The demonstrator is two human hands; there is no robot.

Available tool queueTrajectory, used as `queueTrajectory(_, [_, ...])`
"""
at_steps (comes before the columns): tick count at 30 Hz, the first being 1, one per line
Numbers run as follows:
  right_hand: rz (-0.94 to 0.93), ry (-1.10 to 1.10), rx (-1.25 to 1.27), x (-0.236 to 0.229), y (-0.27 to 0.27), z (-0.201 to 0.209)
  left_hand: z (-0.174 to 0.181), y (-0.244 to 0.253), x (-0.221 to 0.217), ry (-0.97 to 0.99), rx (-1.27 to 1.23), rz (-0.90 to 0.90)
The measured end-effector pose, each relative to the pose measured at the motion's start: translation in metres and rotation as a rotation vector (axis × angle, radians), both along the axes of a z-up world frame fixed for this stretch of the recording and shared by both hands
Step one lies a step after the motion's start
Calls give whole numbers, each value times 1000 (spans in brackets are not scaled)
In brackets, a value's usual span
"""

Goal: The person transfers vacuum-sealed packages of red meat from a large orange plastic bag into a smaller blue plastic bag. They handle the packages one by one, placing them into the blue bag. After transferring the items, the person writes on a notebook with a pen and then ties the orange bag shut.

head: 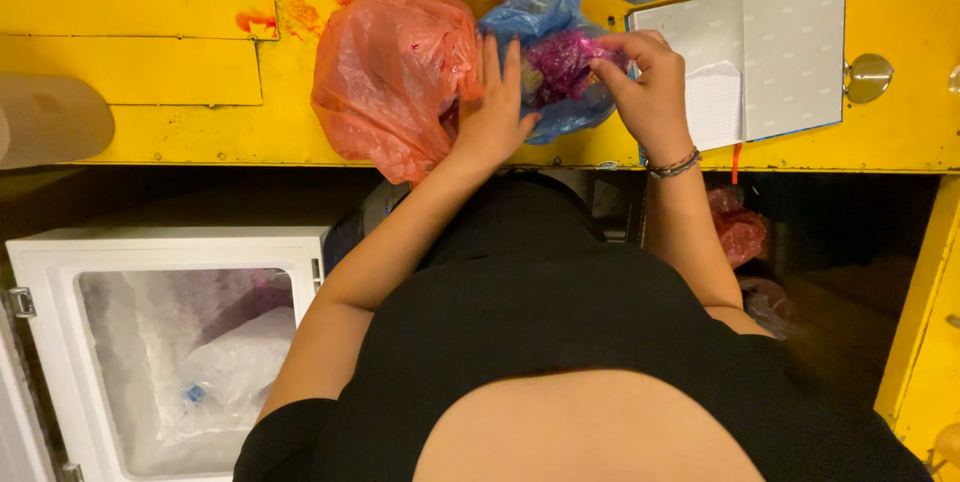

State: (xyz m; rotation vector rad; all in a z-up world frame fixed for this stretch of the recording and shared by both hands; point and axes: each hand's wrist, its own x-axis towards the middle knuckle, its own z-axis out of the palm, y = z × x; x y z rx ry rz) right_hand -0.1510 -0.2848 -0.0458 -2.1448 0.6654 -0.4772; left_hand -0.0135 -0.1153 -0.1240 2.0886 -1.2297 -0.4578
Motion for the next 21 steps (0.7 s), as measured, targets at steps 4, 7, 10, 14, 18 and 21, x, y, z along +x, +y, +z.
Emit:
queueTrajectory(4, [21, -45, 52, 1, 1, 16, 1, 0, 0, 47, 24, 3])
queueTrajectory(7, [26, -38, 85, -2, 0, 28, 6, 2, -2, -33, 70, -2])
queueTrajectory(10, [11, -34, 121, -5, -1, 38, 10, 4, -4, -34, 10, -16])
queueTrajectory(14, [3, -71, 137, -4, 0, 45, 20, 11, -5, 44, -94, -66])
queueTrajectory(18, [14, -93, 163, 0, 1, 46, 36, 28, -5, 120, -167, -144])
queueTrajectory(21, [28, -106, 183, 4, 4, 46, 51, 48, -4, 165, -189, -185])
